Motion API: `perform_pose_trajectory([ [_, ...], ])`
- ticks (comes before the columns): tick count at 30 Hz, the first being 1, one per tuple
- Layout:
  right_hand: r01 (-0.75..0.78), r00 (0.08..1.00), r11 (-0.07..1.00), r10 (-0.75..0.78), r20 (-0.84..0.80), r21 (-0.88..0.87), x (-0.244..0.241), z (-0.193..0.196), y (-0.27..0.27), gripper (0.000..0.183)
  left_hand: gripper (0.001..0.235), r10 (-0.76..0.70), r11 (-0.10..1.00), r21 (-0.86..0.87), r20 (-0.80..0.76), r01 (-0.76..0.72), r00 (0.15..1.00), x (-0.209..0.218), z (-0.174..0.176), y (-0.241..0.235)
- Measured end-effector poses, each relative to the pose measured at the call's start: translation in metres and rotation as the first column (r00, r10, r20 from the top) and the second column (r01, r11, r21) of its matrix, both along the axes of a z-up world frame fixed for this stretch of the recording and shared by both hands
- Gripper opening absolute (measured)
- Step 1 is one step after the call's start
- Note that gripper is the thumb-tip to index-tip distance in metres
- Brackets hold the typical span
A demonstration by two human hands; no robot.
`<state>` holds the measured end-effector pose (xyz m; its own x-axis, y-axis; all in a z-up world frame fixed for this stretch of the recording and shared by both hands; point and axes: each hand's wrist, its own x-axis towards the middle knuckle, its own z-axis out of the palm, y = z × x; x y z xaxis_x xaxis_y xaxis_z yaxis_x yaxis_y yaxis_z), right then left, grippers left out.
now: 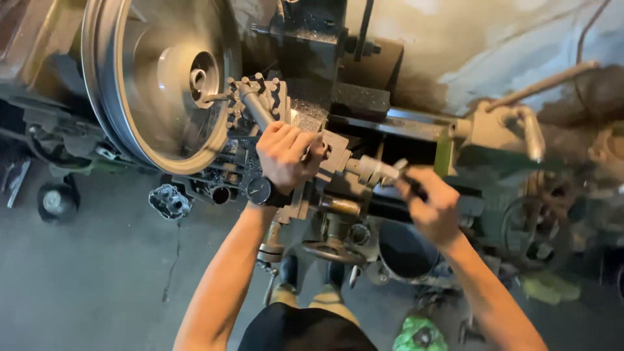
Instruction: The person operates a metal lathe, turning the handwheels and levers to feed the cutting tool against a rotating brake drum mounted on the spindle. They briefly handle a cylindrical metal part and continue adjusting the lathe controls to machine the drum.
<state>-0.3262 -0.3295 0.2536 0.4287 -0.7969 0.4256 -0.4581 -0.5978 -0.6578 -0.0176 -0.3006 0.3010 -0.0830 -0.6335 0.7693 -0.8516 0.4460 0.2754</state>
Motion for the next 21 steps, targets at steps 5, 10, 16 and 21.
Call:
perform_pose_trajectory([
  [5,0.0,0.98,0.937,-0.07,0.188,0.35,0.049,-0.122,-0.128,0.02,0.011,0.098,0.995,0.029,0.084,-0.1,0.992,-0.005,0.0,0.0],
  [10,-0.159,0.881,0.513,-0.311,0.356,0.844,0.094,-0.253,-0.233,0.017,0.008,0.12,0.992,0.027,0.084,-0.123,0.989,-0.003,-0.002,-0.006],
  [16,-0.152,0.871,0.44,-0.364,0.33,0.885,0.116,-0.312,-0.27,0.017,0.011,0.113,0.992,0.056,0.02,-0.114,0.993,-0.003,-0.005,-0.007],
  [21,-0.233,0.805,0.302,-0.473,0.358,0.924,0.109,-0.325,-0.273,0.016,0.015,0.118,0.989,0.093,0.006,-0.118,0.993,-0.003,-0.003,-0.006],
])
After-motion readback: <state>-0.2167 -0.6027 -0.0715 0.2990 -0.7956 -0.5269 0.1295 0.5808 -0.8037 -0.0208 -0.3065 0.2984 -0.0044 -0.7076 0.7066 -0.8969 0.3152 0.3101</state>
